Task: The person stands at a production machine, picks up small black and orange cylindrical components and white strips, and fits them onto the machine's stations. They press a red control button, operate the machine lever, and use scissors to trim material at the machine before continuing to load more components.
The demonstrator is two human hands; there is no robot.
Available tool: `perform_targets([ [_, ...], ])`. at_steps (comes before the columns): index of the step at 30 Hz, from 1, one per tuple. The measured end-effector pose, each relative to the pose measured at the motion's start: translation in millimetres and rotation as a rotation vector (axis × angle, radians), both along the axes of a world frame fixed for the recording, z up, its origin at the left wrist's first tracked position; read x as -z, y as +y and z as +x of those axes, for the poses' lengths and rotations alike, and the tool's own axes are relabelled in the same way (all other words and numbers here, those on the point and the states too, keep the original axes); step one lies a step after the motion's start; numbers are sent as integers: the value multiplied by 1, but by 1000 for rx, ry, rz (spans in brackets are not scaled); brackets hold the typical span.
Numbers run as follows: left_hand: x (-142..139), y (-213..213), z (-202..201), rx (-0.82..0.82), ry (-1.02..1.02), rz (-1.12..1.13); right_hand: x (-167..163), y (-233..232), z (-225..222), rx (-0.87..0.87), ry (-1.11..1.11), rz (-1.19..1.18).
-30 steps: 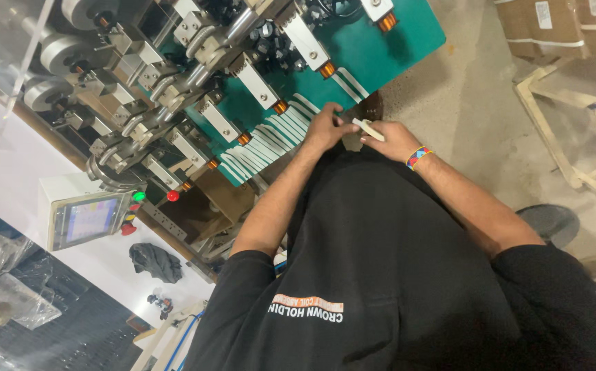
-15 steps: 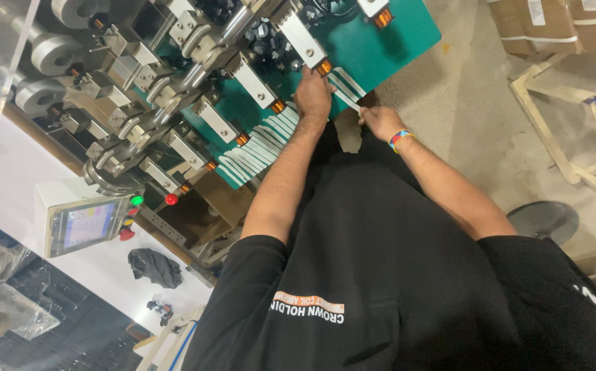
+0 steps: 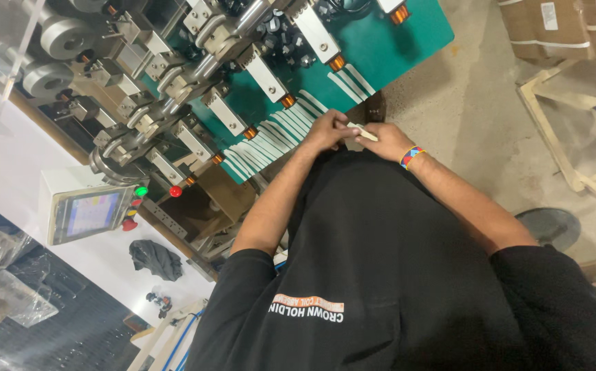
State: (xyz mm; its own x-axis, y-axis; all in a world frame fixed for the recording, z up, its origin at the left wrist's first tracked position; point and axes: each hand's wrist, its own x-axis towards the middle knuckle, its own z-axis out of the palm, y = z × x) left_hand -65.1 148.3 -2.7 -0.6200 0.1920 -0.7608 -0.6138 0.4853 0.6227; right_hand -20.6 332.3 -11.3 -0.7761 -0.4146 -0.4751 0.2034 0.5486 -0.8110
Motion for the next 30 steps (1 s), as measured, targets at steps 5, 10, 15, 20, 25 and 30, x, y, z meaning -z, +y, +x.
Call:
perform_targets([
  [5,4,0,-4,182,304,-183,-7,-1,-1,99,3,-101],
  [10,0,4,-28,137,566,-484,-14,-9,-9,247,-203,-32],
  [15,-8,7,-46,148,552,-635,-9,-23,-40,271,-214,90],
  [20,-15,4,-40,102,595,-625,-6,-35,-63,-66,-550,398],
  [25,-11,-7,-15,-26,780,-412,-3,-25,-35,29,-497,-10],
  [30,-8,-14,3,68,-17,-93,-7,-16,-7,-91,165,-228],
])
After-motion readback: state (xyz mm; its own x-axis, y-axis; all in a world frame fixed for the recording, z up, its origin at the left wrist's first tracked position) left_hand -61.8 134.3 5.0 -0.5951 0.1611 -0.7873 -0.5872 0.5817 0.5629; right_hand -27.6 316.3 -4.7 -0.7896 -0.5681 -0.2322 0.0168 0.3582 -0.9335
